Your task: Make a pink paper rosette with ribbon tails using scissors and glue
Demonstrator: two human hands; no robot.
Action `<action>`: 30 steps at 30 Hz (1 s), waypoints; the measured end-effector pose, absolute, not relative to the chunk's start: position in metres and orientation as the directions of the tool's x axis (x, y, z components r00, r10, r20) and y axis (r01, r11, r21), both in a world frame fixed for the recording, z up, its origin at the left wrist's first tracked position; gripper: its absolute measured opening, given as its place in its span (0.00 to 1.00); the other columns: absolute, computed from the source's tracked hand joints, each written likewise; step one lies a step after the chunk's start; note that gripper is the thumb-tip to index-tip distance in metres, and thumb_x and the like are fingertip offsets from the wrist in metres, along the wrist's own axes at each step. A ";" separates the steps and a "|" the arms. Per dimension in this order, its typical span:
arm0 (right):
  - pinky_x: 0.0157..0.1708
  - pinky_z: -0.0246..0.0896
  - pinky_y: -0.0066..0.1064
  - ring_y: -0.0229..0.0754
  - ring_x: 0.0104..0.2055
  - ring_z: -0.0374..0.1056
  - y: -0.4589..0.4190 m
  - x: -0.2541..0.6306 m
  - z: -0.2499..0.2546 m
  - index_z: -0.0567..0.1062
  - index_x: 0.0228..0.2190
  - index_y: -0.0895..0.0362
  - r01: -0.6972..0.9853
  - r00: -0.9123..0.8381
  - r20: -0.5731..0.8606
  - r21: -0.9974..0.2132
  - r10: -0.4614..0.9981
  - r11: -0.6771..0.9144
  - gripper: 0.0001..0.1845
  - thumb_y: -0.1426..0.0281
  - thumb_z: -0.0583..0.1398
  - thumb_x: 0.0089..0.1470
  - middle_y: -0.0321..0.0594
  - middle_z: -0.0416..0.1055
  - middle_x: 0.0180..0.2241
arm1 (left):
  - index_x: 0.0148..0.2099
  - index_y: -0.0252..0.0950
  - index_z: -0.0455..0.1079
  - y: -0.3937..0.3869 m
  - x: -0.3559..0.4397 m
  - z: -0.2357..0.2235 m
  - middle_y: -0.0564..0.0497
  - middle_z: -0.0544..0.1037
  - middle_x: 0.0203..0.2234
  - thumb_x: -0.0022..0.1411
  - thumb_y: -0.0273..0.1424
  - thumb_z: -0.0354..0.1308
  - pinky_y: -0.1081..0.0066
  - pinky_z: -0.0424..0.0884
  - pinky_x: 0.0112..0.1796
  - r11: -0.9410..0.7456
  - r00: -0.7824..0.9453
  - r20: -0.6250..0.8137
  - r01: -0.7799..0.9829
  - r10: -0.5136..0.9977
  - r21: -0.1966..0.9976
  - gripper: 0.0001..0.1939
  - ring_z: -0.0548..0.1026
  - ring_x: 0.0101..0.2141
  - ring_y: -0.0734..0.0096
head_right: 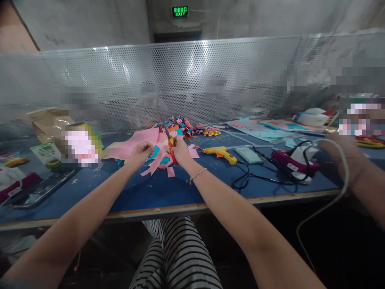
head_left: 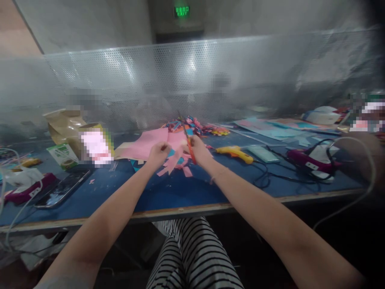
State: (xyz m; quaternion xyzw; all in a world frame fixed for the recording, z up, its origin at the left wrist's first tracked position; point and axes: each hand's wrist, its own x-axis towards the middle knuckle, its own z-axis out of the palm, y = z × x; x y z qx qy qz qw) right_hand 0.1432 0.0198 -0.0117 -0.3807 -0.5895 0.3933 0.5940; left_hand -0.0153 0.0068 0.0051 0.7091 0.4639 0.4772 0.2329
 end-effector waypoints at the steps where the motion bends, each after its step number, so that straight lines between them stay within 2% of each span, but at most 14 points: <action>1: 0.20 0.55 0.24 0.29 0.21 0.57 0.020 0.144 -0.011 0.55 0.25 0.55 -0.037 0.007 0.396 -0.918 0.918 0.395 0.20 0.69 0.61 0.31 0.26 0.58 0.21 | 0.23 0.35 0.61 0.009 -0.017 0.005 0.56 0.64 0.16 0.48 0.33 0.50 0.76 0.62 0.23 -0.430 0.097 0.428 0.389 0.899 0.815 0.07 0.64 0.20 0.78; 3: 0.19 0.55 0.23 0.28 0.20 0.56 0.020 0.144 -0.010 0.55 0.24 0.56 -0.082 0.029 0.384 -0.919 0.923 0.385 0.21 0.68 0.62 0.30 0.26 0.58 0.21 | 0.23 0.35 0.60 0.014 -0.019 0.004 0.56 0.63 0.16 0.48 0.33 0.50 0.77 0.62 0.21 -0.355 0.072 0.351 0.306 0.934 0.883 0.07 0.63 0.19 0.79; 6: 0.19 0.55 0.23 0.27 0.19 0.55 0.020 0.145 -0.009 0.55 0.24 0.55 -0.154 0.042 0.369 -0.916 0.928 0.371 0.22 0.68 0.63 0.29 0.25 0.56 0.20 | 0.24 0.34 0.61 0.020 -0.023 0.001 0.55 0.64 0.16 0.48 0.34 0.51 0.77 0.62 0.21 -0.291 0.061 0.285 0.250 0.957 0.924 0.08 0.63 0.18 0.80; 12: 0.19 0.57 0.25 0.30 0.17 0.58 0.019 0.146 -0.009 0.55 0.25 0.55 -0.228 -0.016 0.242 -0.945 0.970 0.232 0.26 0.67 0.65 0.26 0.25 0.58 0.17 | 0.22 0.33 0.63 0.020 -0.027 0.000 0.56 0.63 0.15 0.45 0.38 0.56 0.77 0.61 0.22 -0.335 0.091 0.323 0.239 0.942 0.911 0.13 0.62 0.18 0.81; 15: 0.19 0.56 0.27 0.31 0.17 0.58 0.020 0.150 -0.010 0.56 0.23 0.55 -0.081 -0.023 0.171 -0.982 0.985 0.169 0.24 0.67 0.66 0.27 0.27 0.58 0.16 | 0.23 0.33 0.66 0.015 -0.026 0.002 0.55 0.65 0.16 0.43 0.38 0.58 0.76 0.60 0.21 -0.383 0.119 0.364 0.324 0.924 0.865 0.12 0.62 0.18 0.80; 17: 0.21 0.57 0.28 0.33 0.20 0.58 0.021 0.153 -0.009 0.57 0.22 0.56 0.135 0.058 0.231 -0.966 0.971 0.221 0.22 0.67 0.66 0.27 0.30 0.59 0.17 | 0.24 0.32 0.67 0.012 -0.025 0.004 0.54 0.67 0.17 0.43 0.37 0.59 0.76 0.60 0.22 -0.430 0.148 0.404 0.359 0.903 0.828 0.11 0.63 0.20 0.79; 19: 0.24 0.56 0.29 0.34 0.23 0.59 0.021 0.154 -0.009 0.58 0.22 0.56 0.309 0.124 0.349 -0.903 0.929 0.298 0.21 0.67 0.65 0.28 0.31 0.60 0.19 | 0.24 0.33 0.66 0.009 -0.023 0.006 0.54 0.67 0.18 0.44 0.36 0.59 0.75 0.60 0.23 -0.471 0.168 0.441 0.387 0.881 0.793 0.11 0.63 0.20 0.79; 20: 0.25 0.56 0.28 0.34 0.24 0.59 0.021 0.154 -0.008 0.58 0.22 0.56 0.332 0.127 0.390 -0.883 0.912 0.332 0.21 0.66 0.65 0.29 0.31 0.61 0.20 | 0.23 0.33 0.65 0.008 -0.023 0.006 0.55 0.67 0.18 0.44 0.36 0.59 0.75 0.60 0.24 -0.491 0.164 0.467 0.408 0.869 0.769 0.11 0.63 0.21 0.79; 22: 0.24 0.55 0.27 0.32 0.23 0.58 0.019 0.152 -0.007 0.59 0.25 0.57 0.241 0.065 0.411 -0.891 0.909 0.385 0.21 0.64 0.64 0.31 0.31 0.62 0.22 | 0.23 0.34 0.62 0.005 -0.022 0.008 0.56 0.65 0.17 0.44 0.37 0.60 0.75 0.59 0.24 -0.545 0.153 0.547 0.485 0.823 0.684 0.12 0.62 0.21 0.79; 25: 0.18 0.52 0.24 0.29 0.18 0.55 0.008 0.148 -0.002 0.59 0.27 0.56 0.000 -0.175 0.395 -0.916 0.902 0.401 0.20 0.62 0.62 0.35 0.29 0.62 0.23 | 0.20 0.36 0.58 0.001 -0.024 0.009 0.56 0.61 0.17 0.45 0.41 0.59 0.74 0.57 0.25 -0.641 0.240 0.681 0.639 0.692 0.425 0.16 0.60 0.21 0.77; 27: 0.17 0.51 0.23 0.28 0.17 0.55 0.000 0.147 0.002 0.59 0.28 0.56 -0.088 -0.323 0.407 -0.912 0.854 0.401 0.20 0.63 0.62 0.35 0.28 0.61 0.22 | 0.18 0.36 0.55 -0.001 -0.025 0.010 0.55 0.60 0.16 0.47 0.43 0.57 0.73 0.56 0.26 -0.671 0.337 0.707 0.695 0.622 0.259 0.19 0.59 0.22 0.76; 30: 0.19 0.53 0.22 0.28 0.19 0.57 -0.009 0.147 0.008 0.60 0.27 0.57 -0.122 -0.420 0.425 -0.902 0.802 0.414 0.20 0.66 0.64 0.34 0.29 0.61 0.23 | 0.16 0.36 0.53 -0.003 -0.027 0.012 0.55 0.58 0.14 0.49 0.47 0.53 0.71 0.54 0.26 -0.671 0.395 0.706 0.726 0.587 0.152 0.23 0.58 0.21 0.75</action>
